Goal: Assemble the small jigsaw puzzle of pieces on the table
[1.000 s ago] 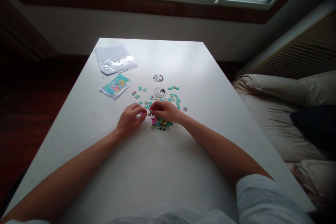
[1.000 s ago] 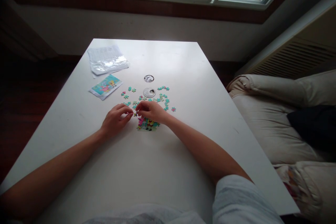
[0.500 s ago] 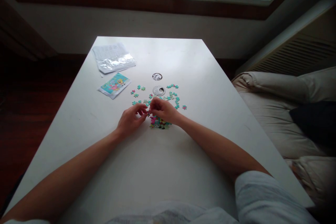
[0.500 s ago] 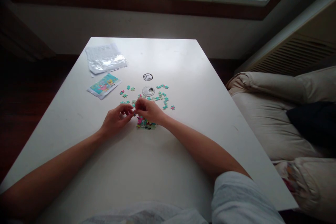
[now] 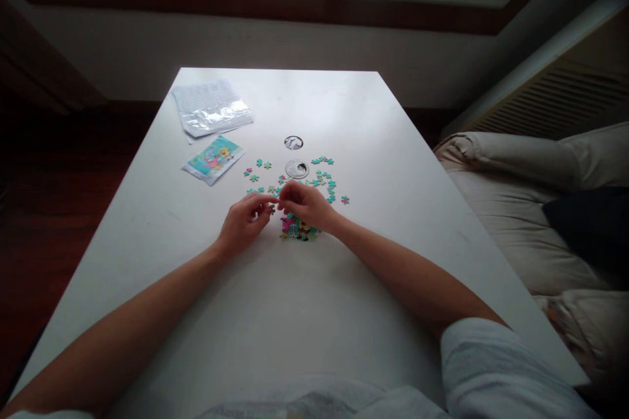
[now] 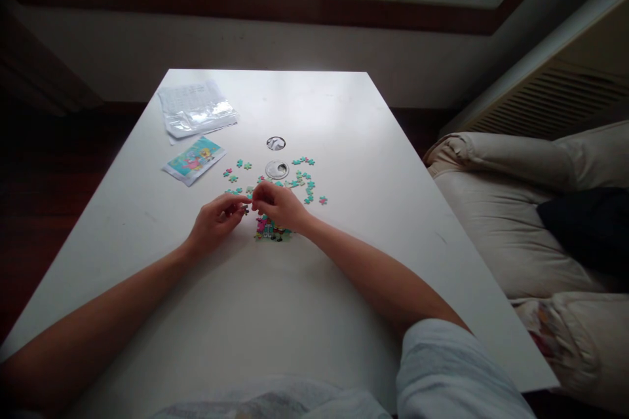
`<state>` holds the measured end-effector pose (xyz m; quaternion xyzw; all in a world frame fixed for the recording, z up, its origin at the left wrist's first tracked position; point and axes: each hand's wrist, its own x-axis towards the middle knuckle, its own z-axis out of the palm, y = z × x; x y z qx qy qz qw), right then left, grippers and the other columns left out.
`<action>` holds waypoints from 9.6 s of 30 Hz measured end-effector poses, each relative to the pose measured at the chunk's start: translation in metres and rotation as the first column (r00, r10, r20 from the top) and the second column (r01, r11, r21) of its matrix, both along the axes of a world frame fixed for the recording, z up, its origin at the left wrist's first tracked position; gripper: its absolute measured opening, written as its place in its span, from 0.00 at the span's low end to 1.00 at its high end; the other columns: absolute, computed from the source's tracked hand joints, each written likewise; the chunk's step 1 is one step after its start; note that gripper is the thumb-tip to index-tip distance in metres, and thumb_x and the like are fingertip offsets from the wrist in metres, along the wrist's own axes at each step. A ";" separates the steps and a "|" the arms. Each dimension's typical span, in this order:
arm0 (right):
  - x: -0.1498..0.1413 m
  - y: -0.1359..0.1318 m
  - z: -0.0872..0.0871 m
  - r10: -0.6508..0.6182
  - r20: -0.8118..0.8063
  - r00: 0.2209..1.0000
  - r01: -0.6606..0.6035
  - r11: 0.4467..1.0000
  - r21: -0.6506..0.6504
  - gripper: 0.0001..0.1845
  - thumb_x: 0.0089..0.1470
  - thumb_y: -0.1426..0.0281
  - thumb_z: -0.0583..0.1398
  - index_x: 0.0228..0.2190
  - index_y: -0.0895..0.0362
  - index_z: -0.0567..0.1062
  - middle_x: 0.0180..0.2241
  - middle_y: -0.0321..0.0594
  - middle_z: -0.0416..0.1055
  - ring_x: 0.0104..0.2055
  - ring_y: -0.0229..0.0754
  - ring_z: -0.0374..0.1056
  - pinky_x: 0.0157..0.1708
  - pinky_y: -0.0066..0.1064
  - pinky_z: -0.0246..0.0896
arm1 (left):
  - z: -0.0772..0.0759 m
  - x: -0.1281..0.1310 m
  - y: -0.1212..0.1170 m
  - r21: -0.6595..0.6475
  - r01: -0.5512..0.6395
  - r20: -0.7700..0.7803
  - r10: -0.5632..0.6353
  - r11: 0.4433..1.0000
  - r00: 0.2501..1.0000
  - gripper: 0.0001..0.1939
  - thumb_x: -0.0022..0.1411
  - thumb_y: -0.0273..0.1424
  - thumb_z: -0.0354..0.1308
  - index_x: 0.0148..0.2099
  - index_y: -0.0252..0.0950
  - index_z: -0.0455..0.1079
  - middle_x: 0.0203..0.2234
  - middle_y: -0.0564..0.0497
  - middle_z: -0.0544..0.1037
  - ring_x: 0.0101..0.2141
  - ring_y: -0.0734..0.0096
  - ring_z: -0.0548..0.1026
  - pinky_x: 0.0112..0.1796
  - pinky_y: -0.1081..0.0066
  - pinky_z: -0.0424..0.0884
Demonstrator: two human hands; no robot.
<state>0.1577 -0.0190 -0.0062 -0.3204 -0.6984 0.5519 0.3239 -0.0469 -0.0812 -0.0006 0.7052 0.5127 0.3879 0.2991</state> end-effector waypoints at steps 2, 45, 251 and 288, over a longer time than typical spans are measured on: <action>0.002 0.002 0.000 -0.022 0.009 1.000 0.022 1.000 0.006 0.05 0.56 0.68 0.60 0.36 0.54 0.71 0.31 0.35 0.76 0.31 0.37 0.73 0.34 0.29 0.68 | 0.001 0.000 0.000 0.013 -0.010 -0.013 0.010 1.000 1.000 0.14 0.64 0.28 0.55 0.49 0.41 0.77 0.33 0.51 0.74 0.31 0.73 0.69 0.32 0.74 0.67; 0.079 0.057 0.012 -0.322 0.081 0.943 0.318 0.946 0.053 0.13 0.55 0.60 0.64 0.33 0.58 0.75 0.29 0.39 0.76 0.28 0.37 0.70 0.31 0.31 0.66 | 0.006 0.012 -0.018 -0.120 -0.020 -0.124 0.005 0.993 0.992 0.10 0.64 0.30 0.57 0.46 0.42 0.75 0.32 0.54 0.80 0.29 0.73 0.74 0.34 0.73 0.70; 0.011 0.029 0.014 0.233 0.239 0.943 -0.246 0.969 0.028 0.12 0.55 0.70 0.61 0.41 0.57 0.81 0.33 0.38 0.78 0.35 0.37 0.71 0.37 0.28 0.64 | 0.010 0.008 -0.079 0.140 0.449 -0.649 -0.260 0.883 0.715 0.18 0.70 0.29 0.52 0.60 0.36 0.68 0.58 0.41 0.71 0.60 0.52 0.66 0.61 0.49 0.64; 0.004 0.016 0.015 0.064 0.522 0.850 -0.330 0.838 0.435 0.05 0.56 0.74 0.64 0.37 0.55 0.79 0.39 0.41 0.70 0.44 0.43 0.64 0.47 0.32 0.57 | 0.009 0.008 -0.077 0.125 0.422 -0.636 -0.254 0.898 0.729 0.18 0.68 0.29 0.53 0.59 0.36 0.68 0.58 0.39 0.70 0.59 0.53 0.66 0.62 0.48 0.63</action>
